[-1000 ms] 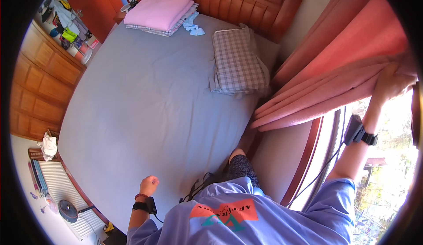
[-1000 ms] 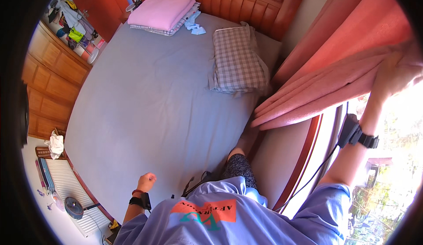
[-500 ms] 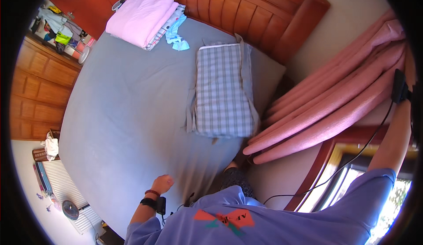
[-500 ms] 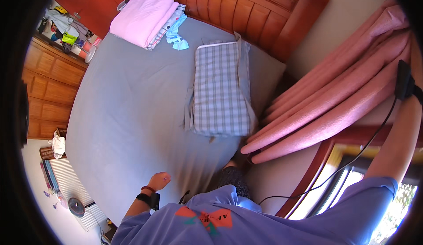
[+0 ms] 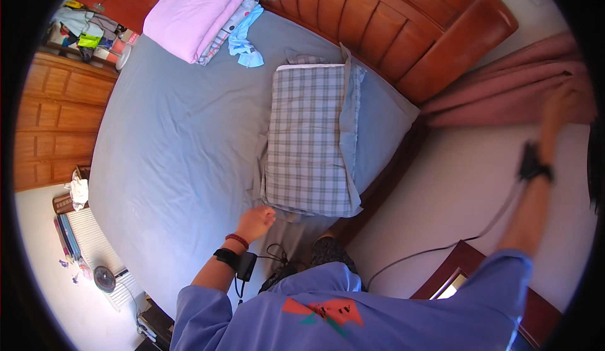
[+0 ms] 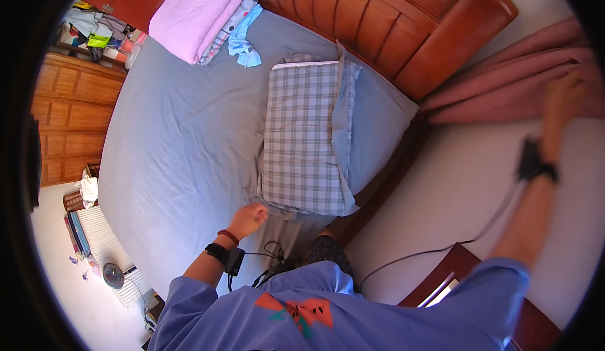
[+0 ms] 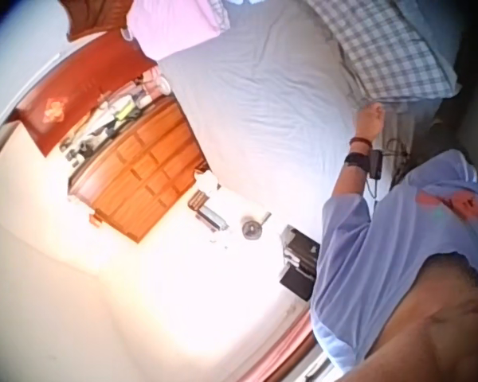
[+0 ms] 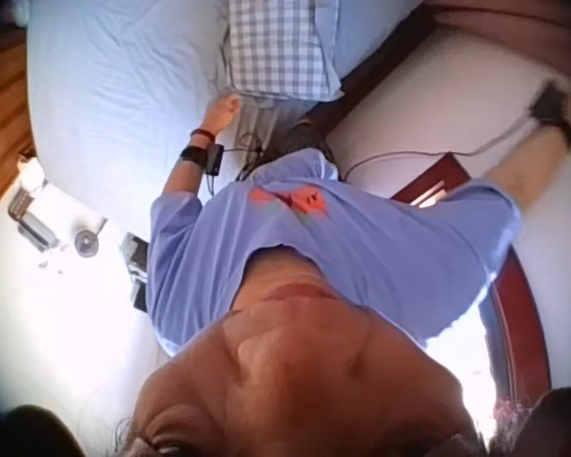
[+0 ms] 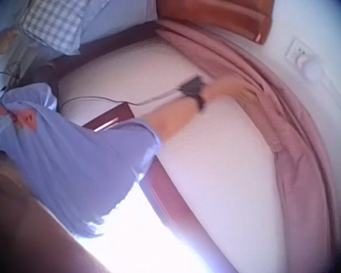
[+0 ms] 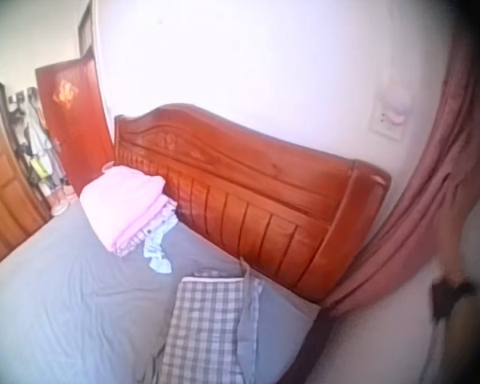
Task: Tidying a bedroom by organizing a drawer, smoothing bedsheets, and folding laundry items like a pillowcase and towel.
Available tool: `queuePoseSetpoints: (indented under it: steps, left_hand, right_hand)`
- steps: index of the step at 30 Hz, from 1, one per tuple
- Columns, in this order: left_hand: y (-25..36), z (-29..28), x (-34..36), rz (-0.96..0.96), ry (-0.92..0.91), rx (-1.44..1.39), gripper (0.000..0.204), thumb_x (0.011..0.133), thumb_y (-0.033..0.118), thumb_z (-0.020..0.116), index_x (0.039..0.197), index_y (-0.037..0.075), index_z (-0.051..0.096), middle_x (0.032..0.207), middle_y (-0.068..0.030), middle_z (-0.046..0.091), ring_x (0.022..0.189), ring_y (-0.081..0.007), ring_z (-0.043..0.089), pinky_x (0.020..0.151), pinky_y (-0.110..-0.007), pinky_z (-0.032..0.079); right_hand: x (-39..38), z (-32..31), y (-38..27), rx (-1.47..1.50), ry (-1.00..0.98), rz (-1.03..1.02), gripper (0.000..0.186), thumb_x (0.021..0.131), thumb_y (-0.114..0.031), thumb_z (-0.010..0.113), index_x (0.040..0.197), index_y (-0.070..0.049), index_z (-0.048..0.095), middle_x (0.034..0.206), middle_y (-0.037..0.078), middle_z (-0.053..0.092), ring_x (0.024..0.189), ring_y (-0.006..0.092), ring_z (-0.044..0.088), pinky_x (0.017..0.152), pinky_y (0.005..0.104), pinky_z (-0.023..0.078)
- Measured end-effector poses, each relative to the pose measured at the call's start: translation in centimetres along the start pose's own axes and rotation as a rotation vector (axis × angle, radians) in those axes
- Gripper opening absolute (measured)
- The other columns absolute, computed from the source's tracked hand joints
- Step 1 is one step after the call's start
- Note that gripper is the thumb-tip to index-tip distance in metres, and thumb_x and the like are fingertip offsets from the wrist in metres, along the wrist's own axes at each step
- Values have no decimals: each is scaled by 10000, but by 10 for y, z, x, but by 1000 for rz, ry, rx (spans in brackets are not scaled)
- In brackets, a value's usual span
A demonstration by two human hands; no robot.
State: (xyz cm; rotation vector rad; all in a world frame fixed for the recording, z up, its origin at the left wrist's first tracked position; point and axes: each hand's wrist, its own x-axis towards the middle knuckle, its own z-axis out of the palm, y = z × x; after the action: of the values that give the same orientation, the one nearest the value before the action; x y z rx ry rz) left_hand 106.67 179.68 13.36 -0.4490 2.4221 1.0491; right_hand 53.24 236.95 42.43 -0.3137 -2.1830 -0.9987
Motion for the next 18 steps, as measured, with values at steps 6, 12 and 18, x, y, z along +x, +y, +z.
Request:
queuePoseSetpoints:
  steps: [6, 12, 18]
  left_hand:
    - [18, 24, 3, 200, -78, 225, 252, 851, 253, 638, 1025, 72, 623, 972, -120, 636, 926, -297, 632, 797, -392, 502]
    - [73, 13, 46, 77, 135, -92, 611, 802, 470, 666, 1182, 4, 558, 1136, -163, 606, 1064, -343, 579, 915, -422, 464]
    - [126, -36, 70, 103, 390, -181, 790, 740, 543, 716, 1222, -49, 510, 1197, -248, 570, 1118, -343, 570, 915, -408, 464]
  right_hand:
    - [-423, -195, -242, 1350, -1125, -346, 869, 730, -547, 709, 1310, 40, 436, 1339, 264, 464, 1305, 394, 384, 1063, 437, 359]
    - [-453, -209, -294, 1477, -1541, 60, 670, 705, -314, 769, 1198, 68, 524, 1131, 262, 600, 1043, 367, 596, 879, 404, 480]
    - [-434, -303, -254, 1896, -1066, -99, 287, 725, -41, 686, 993, 37, 617, 805, 181, 668, 788, 242, 668, 691, 341, 511]
